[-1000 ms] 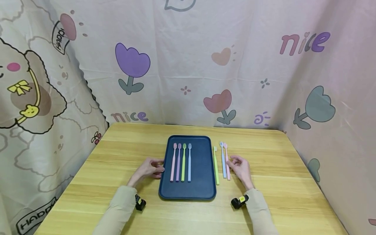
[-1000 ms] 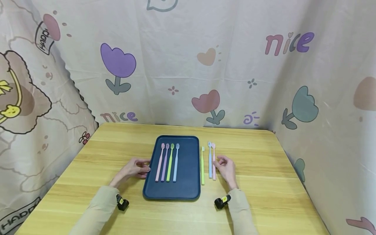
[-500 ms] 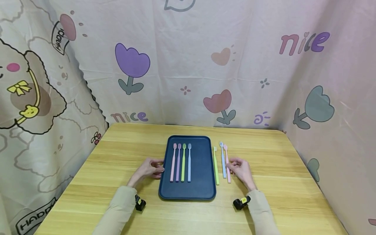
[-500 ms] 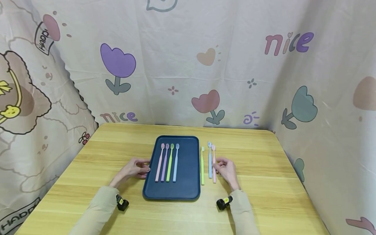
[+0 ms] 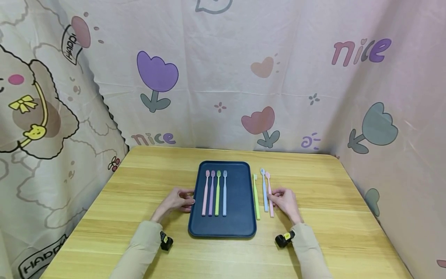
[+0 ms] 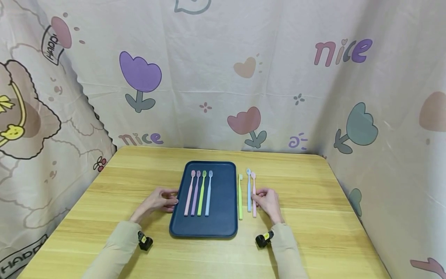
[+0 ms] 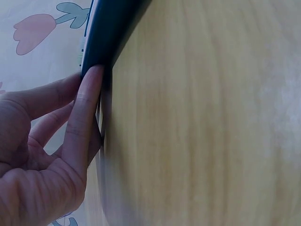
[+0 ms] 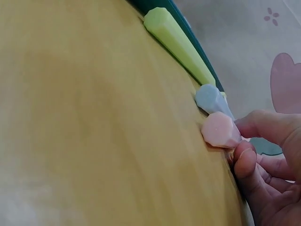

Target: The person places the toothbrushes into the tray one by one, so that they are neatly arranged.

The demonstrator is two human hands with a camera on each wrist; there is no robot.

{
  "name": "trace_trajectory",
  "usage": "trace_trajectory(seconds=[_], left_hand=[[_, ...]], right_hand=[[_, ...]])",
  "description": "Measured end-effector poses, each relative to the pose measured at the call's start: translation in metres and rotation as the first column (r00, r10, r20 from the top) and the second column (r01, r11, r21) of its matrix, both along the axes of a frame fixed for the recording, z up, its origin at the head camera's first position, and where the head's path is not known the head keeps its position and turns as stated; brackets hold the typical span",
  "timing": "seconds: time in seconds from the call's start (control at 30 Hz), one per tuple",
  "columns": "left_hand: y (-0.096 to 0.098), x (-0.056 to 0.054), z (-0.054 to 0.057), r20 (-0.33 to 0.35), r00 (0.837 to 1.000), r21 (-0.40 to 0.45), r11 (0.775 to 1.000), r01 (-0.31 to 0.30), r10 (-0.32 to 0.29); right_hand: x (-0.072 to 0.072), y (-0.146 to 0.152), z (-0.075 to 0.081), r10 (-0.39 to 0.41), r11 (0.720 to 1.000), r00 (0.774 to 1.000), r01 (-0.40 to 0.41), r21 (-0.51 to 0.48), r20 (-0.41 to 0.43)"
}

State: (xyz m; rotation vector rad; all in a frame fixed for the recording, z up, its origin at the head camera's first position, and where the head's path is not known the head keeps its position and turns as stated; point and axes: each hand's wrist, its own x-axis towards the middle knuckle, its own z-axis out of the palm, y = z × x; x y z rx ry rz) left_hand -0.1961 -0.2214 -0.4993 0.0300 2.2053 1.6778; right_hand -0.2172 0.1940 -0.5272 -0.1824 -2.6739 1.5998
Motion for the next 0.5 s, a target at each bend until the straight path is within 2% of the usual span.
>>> trace_trajectory(seconds=[0.3,0.5], left_hand=[[0.0008,-0.0001,0.0015,0.005,1.000,-0.011,1.000,-0.001,0.001],[-0.0020,0.0023,0.0031,-0.018,1.000,0.034,0.999,0.024,-0.024]], right_hand=[[-0.0010,-0.0012,-0.0001,-0.014,1.000,1.000,0.014,0.022,0.015],[-0.0009,-0.0011,-0.0007,-0.012,1.000,1.000,0.012,0.000,0.020]])
